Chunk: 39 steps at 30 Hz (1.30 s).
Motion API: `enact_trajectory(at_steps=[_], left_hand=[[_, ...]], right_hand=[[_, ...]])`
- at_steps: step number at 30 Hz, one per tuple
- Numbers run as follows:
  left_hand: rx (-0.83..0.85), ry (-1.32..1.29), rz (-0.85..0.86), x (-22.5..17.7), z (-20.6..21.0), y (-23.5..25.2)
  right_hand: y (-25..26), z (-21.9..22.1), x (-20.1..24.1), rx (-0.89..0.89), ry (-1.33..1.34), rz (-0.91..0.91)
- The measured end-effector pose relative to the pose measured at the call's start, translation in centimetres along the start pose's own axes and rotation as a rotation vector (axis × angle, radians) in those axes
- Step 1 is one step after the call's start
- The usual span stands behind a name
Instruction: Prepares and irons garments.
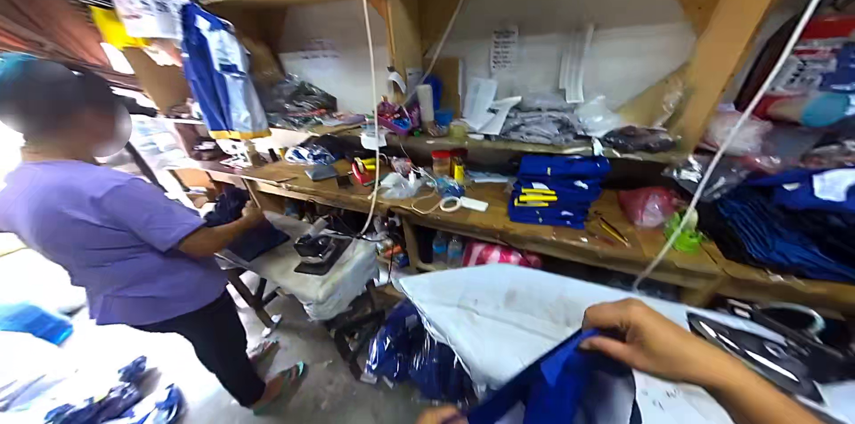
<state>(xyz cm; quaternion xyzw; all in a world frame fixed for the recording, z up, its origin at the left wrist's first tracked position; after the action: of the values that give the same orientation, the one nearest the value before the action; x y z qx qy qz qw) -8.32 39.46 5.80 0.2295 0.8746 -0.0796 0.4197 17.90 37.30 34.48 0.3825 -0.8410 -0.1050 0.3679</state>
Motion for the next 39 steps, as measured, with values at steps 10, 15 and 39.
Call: enact_trajectory(at_steps=[10, 15, 39], left_hand=[[0.038, -0.11, -0.092, -8.5, -6.5, 9.6], [0.192, 0.023, 0.266, -16.4, -4.4, 9.9], [0.242, -0.444, 0.322, -13.1, -2.9, 5.9]], right_hand=[[-6.5, 4.1, 1.4, 0.099, -0.253, 0.243], [-1.5, 9.7, 5.9, 0.068, -0.081, 0.095], [-6.5, 7.5, -2.7, -0.323, 0.294, 0.618]])
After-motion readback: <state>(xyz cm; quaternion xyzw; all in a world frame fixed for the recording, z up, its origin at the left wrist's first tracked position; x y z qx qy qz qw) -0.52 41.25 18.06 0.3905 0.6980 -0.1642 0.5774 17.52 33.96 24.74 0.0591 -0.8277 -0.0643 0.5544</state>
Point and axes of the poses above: each hand's wrist, its own y-axis towards the middle knuckle, its own z-axis out of the palm, x = y × z, the point moved 10 cm from there along y, towards the middle knuckle, and after that the axes turned 12 degrees about y, right-handed, at the moved point
